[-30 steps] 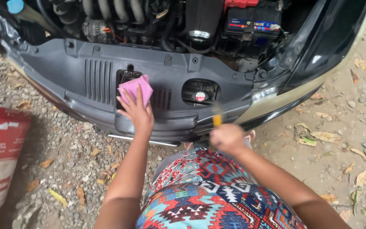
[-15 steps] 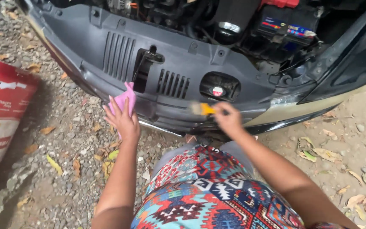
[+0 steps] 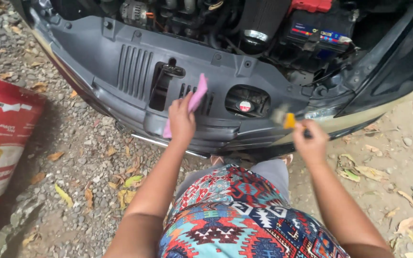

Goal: The person cleans the engine bay of a car using a pink cloth and a yellow brush. They wipe various surfaces, including the plastic cover, battery, and air filter, while brushing away debris.

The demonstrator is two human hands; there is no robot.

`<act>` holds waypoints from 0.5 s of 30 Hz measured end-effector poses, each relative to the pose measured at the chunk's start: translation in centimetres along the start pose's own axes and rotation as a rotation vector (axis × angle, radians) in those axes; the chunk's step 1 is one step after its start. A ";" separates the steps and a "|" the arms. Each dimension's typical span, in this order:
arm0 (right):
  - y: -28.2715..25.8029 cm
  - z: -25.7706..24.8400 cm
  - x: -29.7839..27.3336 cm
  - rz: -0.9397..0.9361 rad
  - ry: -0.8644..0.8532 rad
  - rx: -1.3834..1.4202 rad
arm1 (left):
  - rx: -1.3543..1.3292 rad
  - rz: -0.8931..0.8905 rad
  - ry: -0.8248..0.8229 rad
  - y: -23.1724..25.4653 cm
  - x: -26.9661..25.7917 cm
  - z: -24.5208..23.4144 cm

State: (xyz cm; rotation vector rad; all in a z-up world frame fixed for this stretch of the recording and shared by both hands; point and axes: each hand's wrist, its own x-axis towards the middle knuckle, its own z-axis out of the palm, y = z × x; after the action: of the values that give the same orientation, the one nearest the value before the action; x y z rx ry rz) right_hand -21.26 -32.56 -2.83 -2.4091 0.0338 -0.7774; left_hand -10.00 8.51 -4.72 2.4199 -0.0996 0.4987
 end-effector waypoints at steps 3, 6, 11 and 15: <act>-5.9 3.8 2.3 0.074 0.029 0.170 | -0.134 0.094 -0.096 4.2 0.6 1.9; -8.5 6.3 4.5 0.066 -0.043 0.235 | -0.293 0.198 -0.109 8.2 0.7 3.7; -7.5 10.4 4.6 0.149 -0.131 0.438 | -0.469 0.305 -0.129 15.1 1.6 4.2; -14.2 7.0 6.7 0.239 -0.095 0.635 | -0.823 0.257 -0.296 18.4 2.3 2.6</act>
State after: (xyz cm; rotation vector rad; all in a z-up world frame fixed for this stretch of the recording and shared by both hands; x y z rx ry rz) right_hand -14.12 -18.47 3.94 -1.7930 0.0311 -0.4694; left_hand -10.58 -7.35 5.15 1.6522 -0.6213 0.1475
